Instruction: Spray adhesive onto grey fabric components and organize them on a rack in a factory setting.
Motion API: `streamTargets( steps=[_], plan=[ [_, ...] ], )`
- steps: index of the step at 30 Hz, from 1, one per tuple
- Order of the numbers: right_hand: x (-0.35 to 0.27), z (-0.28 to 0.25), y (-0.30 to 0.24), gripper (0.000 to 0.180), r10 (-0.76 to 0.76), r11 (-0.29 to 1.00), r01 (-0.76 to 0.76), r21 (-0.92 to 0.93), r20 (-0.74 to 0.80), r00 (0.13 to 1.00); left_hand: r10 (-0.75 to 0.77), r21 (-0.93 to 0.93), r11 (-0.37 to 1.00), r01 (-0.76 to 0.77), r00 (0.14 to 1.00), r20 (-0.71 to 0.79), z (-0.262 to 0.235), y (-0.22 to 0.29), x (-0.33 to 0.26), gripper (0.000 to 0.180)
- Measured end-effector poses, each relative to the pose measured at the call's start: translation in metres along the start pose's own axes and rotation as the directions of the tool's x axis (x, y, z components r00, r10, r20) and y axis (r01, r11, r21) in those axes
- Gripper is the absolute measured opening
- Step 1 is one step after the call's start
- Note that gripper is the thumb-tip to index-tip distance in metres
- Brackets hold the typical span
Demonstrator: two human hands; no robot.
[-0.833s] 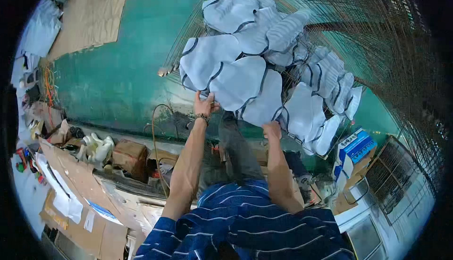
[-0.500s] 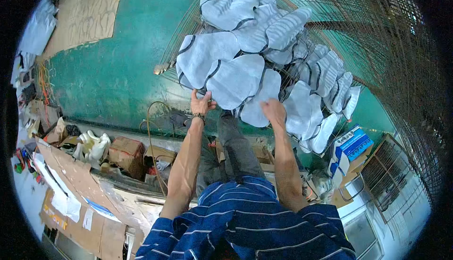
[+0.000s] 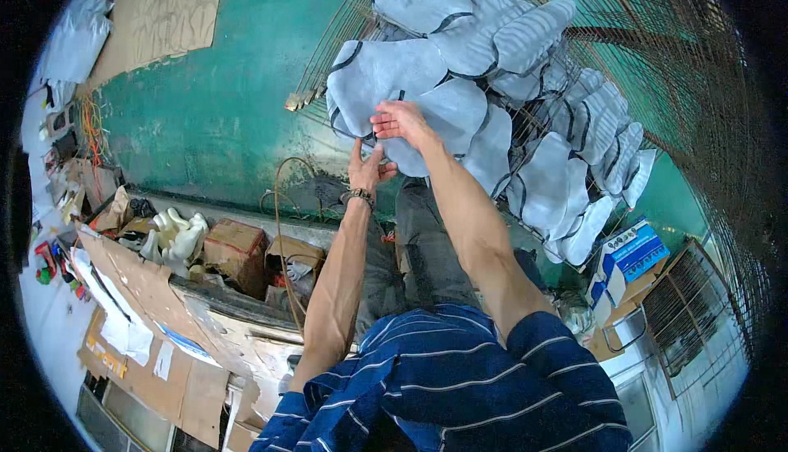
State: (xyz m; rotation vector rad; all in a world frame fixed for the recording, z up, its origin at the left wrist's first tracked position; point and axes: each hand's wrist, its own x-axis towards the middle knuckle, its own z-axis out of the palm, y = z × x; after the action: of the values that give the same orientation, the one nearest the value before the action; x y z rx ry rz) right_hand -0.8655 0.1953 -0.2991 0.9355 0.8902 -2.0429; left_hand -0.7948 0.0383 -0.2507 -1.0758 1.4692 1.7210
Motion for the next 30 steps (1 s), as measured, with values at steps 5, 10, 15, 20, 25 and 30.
streamTargets(
  steps=[5,10,15,20,25,30],
  plan=[
    [0.022,-0.014,0.012,0.040,-0.064,0.975,0.031,-0.221,-0.145,0.987,-0.028,-0.142,0.989,0.051,0.986,0.163,0.007,0.016,-0.051,0.085],
    [0.032,-0.025,0.021,0.038,-0.156,0.942,0.100,-0.320,-0.154,0.976,0.165,-0.254,0.955,-0.154,0.986,0.020,-0.032,0.034,-0.109,0.078],
    [0.007,-0.035,0.009,0.040,-0.062,0.974,0.052,-0.220,-0.039,0.997,0.106,-0.273,0.954,-0.127,0.990,-0.091,-0.082,0.029,-0.142,0.071],
    [-0.046,-0.038,-0.024,0.044,0.015,1.000,-0.012,-0.024,0.129,0.991,0.068,-0.319,0.942,-0.105,0.990,-0.125,-0.095,0.006,-0.159,0.070],
    [-0.103,-0.045,-0.042,0.039,-0.171,0.950,0.132,-0.284,-0.117,0.978,0.075,-0.312,0.946,-0.092,0.995,-0.065,-0.073,0.008,-0.173,0.070],
    [-0.193,-0.082,-0.077,0.033,-0.835,0.518,0.405,-0.753,-0.344,0.430,0.158,-0.224,0.967,-0.125,0.978,0.138,-0.049,0.029,-0.174,0.076]
  ],
)
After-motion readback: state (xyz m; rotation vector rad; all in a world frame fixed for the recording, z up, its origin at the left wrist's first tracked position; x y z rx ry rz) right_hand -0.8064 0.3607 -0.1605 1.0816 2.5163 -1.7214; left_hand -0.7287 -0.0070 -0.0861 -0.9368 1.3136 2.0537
